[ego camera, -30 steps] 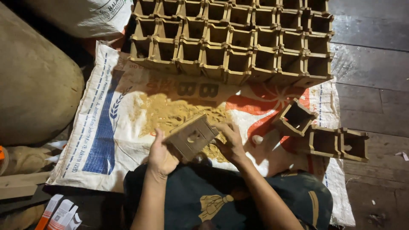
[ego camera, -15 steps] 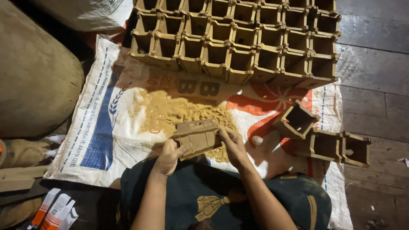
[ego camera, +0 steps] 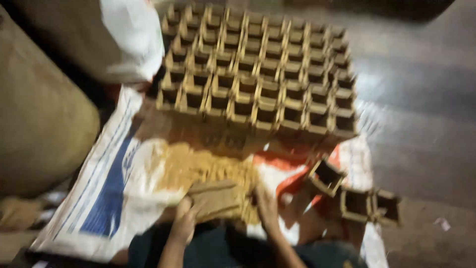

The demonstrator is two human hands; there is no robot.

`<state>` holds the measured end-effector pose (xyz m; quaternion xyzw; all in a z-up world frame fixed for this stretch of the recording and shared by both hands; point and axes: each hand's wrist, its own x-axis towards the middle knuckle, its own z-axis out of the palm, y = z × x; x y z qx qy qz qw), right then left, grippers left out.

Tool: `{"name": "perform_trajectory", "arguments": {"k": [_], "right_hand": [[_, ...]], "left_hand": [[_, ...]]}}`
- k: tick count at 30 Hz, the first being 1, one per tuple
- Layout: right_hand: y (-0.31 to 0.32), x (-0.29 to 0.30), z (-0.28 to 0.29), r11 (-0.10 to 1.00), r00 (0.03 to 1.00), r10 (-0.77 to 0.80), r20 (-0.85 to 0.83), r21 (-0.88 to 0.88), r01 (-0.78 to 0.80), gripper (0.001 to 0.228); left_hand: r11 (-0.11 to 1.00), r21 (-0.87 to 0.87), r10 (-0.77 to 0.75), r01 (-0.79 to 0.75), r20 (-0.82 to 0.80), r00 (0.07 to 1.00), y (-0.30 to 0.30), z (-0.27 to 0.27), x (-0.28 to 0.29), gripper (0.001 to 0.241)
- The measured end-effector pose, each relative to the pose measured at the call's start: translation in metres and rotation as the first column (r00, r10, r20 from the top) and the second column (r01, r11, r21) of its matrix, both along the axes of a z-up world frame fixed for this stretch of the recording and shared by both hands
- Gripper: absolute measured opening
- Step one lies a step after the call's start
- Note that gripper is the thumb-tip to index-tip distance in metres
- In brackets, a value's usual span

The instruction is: Assembling small wooden boxes by joining pre-cut wooden pieces with adhesive.

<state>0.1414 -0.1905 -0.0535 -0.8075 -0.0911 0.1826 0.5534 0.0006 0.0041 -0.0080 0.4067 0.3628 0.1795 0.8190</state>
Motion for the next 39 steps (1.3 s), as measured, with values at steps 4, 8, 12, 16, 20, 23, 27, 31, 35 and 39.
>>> {"name": "perform_trajectory", "arguments": {"k": [4,8,12,16,20,23,27,31,35,39], "right_hand": [[-0.011,-0.025,-0.060,0.990,0.987,0.105,0.118,-0.107,-0.092,0.024],[-0.023,-0.092,0.001,0.782,0.792,0.601,0.109,-0.286,-0.554,0.043],[-0.023,-0.125,0.103,0.739,0.681,0.655,-0.328,0.091,-0.667,0.060],[-0.034,-0.127,0.061,0.844,0.746,0.525,-0.410,0.143,-0.516,0.074],[-0.035,-0.142,-0.006,0.853,0.839,0.511,0.189,-0.234,-0.467,0.034],[-0.038,-0.139,-0.020,0.782,0.752,0.615,0.238,-0.302,-0.545,0.044],[-0.043,-0.149,0.051,0.824,0.802,0.526,-0.283,-0.062,-0.563,0.054],[-0.054,-0.141,0.072,0.785,0.677,0.585,-0.446,0.105,-0.610,0.045],[-0.059,-0.137,0.016,0.564,0.507,0.825,-0.249,0.315,-0.763,0.011],[-0.064,-0.143,-0.003,0.582,0.530,0.813,-0.242,0.278,-0.764,0.021]], "left_hand": [[0.989,0.054,0.141,-0.141,0.002,0.990,0.019,-0.027,-0.002,0.053],[0.965,0.184,0.190,-0.189,0.010,0.982,0.008,0.002,-0.019,0.041],[0.959,0.184,0.202,-0.218,0.101,0.974,0.007,0.032,-0.030,0.027],[0.953,0.190,0.213,-0.238,0.143,0.967,0.001,0.039,-0.041,0.027],[0.956,0.195,0.188,-0.219,0.165,0.968,-0.020,0.071,-0.061,0.034],[0.940,0.244,0.197,-0.238,0.182,0.963,-0.030,0.080,-0.071,0.021],[0.910,0.303,0.250,-0.284,0.147,0.957,-0.038,0.087,-0.077,0.034],[0.894,0.358,0.221,-0.269,0.169,0.961,-0.046,0.104,-0.087,0.034],[0.862,0.458,0.207,-0.216,0.072,0.976,-0.048,0.115,-0.094,0.029],[0.849,0.489,0.232,-0.203,0.002,0.973,-0.044,0.076,-0.084,0.027]]}}
